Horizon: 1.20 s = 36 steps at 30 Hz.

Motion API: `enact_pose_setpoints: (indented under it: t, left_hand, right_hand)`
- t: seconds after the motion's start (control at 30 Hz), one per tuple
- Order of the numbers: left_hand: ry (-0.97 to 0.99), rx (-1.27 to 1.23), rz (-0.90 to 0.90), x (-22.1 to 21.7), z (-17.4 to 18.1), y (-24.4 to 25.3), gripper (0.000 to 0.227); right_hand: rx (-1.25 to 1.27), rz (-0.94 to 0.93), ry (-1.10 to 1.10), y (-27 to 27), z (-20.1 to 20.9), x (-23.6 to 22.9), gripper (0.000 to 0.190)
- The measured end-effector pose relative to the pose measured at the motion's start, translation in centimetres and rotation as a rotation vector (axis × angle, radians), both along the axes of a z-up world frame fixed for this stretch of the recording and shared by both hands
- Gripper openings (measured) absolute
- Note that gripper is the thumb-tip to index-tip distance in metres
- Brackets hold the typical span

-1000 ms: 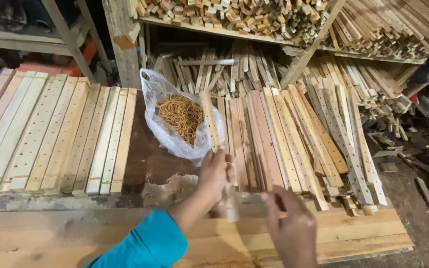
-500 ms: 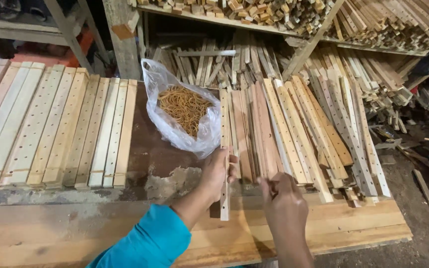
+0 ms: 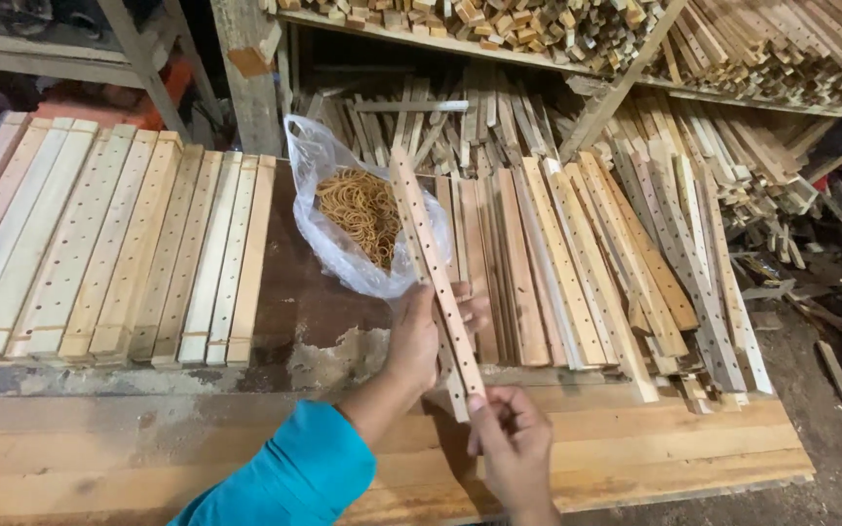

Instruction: Sorting and inspecting wooden slats with pre-drilled holes on a workshop workbench

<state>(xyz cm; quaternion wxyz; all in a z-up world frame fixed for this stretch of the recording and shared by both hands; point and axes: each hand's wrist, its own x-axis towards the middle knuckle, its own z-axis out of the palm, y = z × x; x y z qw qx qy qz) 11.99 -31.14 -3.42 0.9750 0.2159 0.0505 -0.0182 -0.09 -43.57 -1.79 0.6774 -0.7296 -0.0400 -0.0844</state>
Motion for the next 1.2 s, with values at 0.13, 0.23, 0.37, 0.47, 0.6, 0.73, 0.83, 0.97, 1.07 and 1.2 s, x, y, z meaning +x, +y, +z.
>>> enact_pose_setpoints:
  t: [0.13,0.23,0.37,0.47,0.6,0.73,0.83,0.97,1.07,1.2]
  left_hand:
    - [0.011,0.191,0.108,-0.2,2.7,1.3,0.041]
    - [-0.065,0.285,0.109,-0.9,4.1,2.0,0.021]
    - [-0.173,0.431,0.109,-1.3,5.3,2.1,0.027]
    - [-0.190,0.469,0.096,-1.4,5.4,2.5,0.023]
    - [-0.273,0.414,0.008,0.5,5.4,5.3,0.028]
    - [-0.125,0.489,0.092,0.1,7.5,6.7,0.026]
    - [-0.179,0.637,0.122,0.8,6.6,6.7,0.028]
    - [-0.176,0.579,0.119,0.8,6.2,6.4,0.032]
    - [-0.169,0.608,0.107,0.8,6.1,6.4,0.039]
    - [-0.151,0.673,0.110,-0.3,7.0,6.8,0.039]
  right_hand:
    - [0.164,0.038,0.150,0.6,-0.1,0.4,0.012]
    - [-0.079,0.103,0.026,0.4,0.7,0.7,0.015]
    - [0.321,0.260,0.150,1.2,0.2,0.6,0.068]
    - [0.531,0.312,0.188,1.5,-0.2,0.5,0.067]
    - [0.595,0.333,0.224,1.9,-1.9,0.0,0.061]
    - [0.562,0.292,0.346,3.5,-2.0,-0.9,0.067]
    - [0.704,0.437,0.159,4.2,-2.1,-0.8,0.066]
    - [0.618,0.225,0.360,4.1,-2.0,-0.6,0.069]
    - [0.656,0.186,0.424,4.0,-1.9,-0.4,0.070]
    - [0.563,0.194,0.461,3.8,-2.7,-0.5,0.069]
